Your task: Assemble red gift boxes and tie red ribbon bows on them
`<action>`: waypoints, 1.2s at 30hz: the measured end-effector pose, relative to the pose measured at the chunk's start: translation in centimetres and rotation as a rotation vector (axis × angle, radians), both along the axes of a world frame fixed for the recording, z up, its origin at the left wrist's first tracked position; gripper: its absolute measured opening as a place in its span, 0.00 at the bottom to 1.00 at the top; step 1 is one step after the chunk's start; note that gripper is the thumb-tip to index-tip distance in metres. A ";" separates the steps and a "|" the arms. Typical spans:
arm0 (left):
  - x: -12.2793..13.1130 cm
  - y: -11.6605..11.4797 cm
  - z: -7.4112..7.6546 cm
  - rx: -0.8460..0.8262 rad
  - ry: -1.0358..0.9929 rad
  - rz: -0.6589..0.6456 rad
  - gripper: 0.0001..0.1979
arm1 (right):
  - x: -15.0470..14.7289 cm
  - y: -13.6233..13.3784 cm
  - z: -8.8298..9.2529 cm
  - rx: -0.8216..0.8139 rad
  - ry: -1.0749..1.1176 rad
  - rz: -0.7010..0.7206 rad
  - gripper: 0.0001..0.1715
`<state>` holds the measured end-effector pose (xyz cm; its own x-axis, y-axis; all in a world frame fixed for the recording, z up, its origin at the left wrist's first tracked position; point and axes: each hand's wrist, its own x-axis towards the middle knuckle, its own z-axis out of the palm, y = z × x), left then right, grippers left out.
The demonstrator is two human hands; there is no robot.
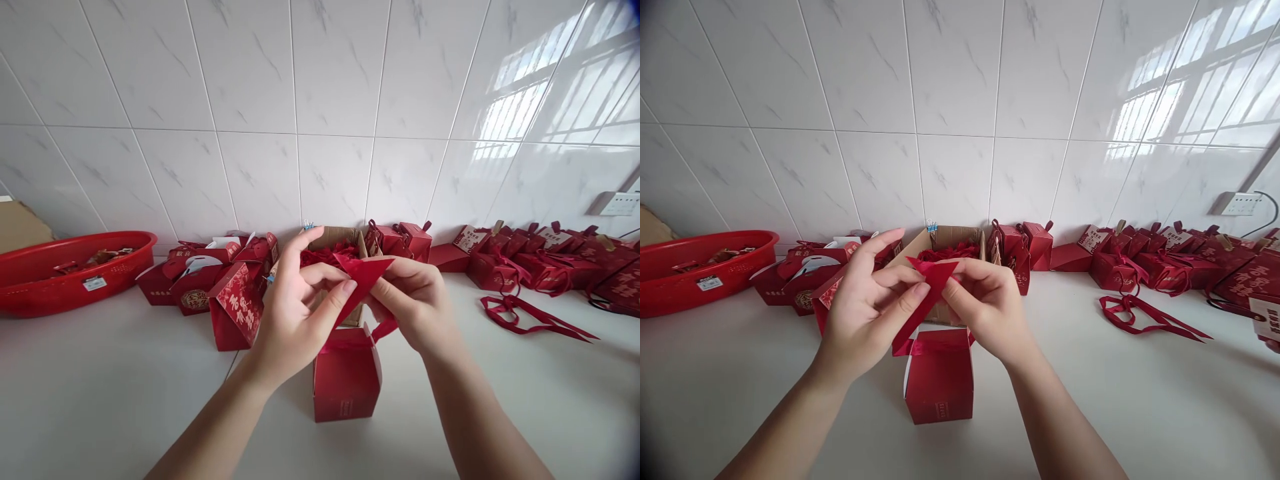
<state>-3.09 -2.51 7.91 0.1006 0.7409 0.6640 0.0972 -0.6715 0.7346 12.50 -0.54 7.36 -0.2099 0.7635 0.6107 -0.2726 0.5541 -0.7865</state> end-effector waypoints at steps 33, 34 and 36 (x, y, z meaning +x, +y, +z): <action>-0.8 0.7 0.4 0.130 -0.017 0.044 0.06 | -0.2 0.0 0.0 -0.120 -0.057 0.207 0.13; -0.8 0.7 0.3 0.125 -0.031 0.030 0.06 | -0.2 0.1 -0.1 -0.122 -0.058 0.217 0.13; -0.7 0.8 0.3 0.104 -0.060 -0.003 0.05 | -0.2 0.1 -0.1 -0.129 -0.058 0.235 0.14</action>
<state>-3.81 -1.72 8.23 0.0604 0.6676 0.7421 0.0525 -0.7445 0.6655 12.33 -0.42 7.25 -0.4221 0.7605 0.4934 -0.3344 0.3752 -0.8645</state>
